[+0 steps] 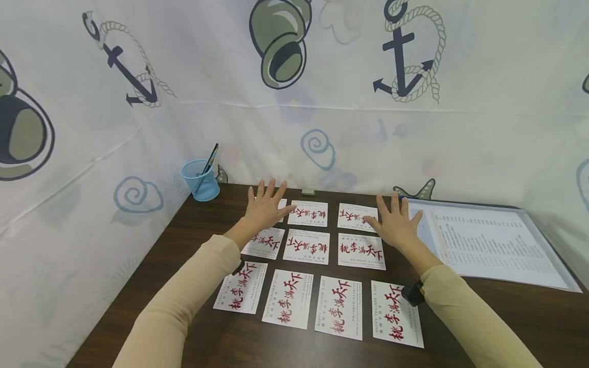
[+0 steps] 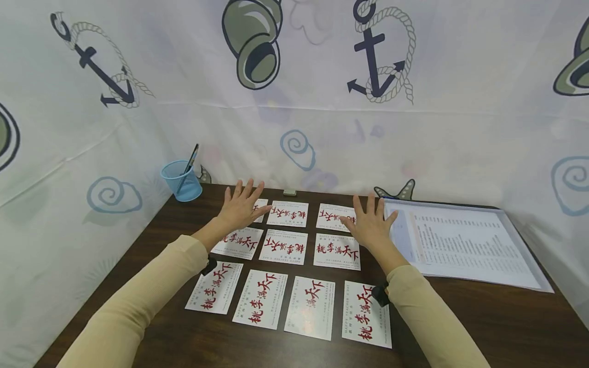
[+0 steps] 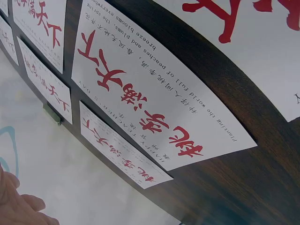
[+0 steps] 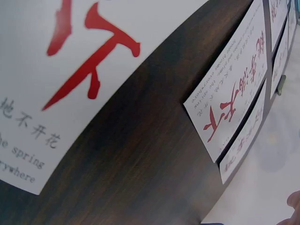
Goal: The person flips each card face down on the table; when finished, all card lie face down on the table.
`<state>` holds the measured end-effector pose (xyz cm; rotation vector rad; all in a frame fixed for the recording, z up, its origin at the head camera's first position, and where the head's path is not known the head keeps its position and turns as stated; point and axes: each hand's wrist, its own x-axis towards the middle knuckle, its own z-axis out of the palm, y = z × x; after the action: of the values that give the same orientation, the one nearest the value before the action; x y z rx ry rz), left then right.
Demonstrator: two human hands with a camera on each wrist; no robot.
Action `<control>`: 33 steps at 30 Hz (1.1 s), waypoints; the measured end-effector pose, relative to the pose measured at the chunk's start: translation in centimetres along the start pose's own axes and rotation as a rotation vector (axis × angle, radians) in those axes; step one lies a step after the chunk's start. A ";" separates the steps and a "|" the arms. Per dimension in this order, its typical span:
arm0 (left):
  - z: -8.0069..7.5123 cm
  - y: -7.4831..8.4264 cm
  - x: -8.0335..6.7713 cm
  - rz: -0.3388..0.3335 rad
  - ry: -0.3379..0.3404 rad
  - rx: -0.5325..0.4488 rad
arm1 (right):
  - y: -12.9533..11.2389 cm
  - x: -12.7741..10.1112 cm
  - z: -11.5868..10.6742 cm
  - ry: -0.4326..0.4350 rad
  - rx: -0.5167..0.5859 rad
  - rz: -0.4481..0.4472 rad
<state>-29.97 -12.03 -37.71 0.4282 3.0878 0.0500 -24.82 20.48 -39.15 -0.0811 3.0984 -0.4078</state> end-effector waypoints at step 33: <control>2.2 -9.1 1.0 -0.206 -0.002 -0.571 | -13.5 4.9 5.2 -0.019 0.848 -0.033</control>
<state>-33.29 -20.43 -40.20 0.0835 2.9022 0.8888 -28.91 5.87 -40.72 -0.1166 2.6256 -1.6290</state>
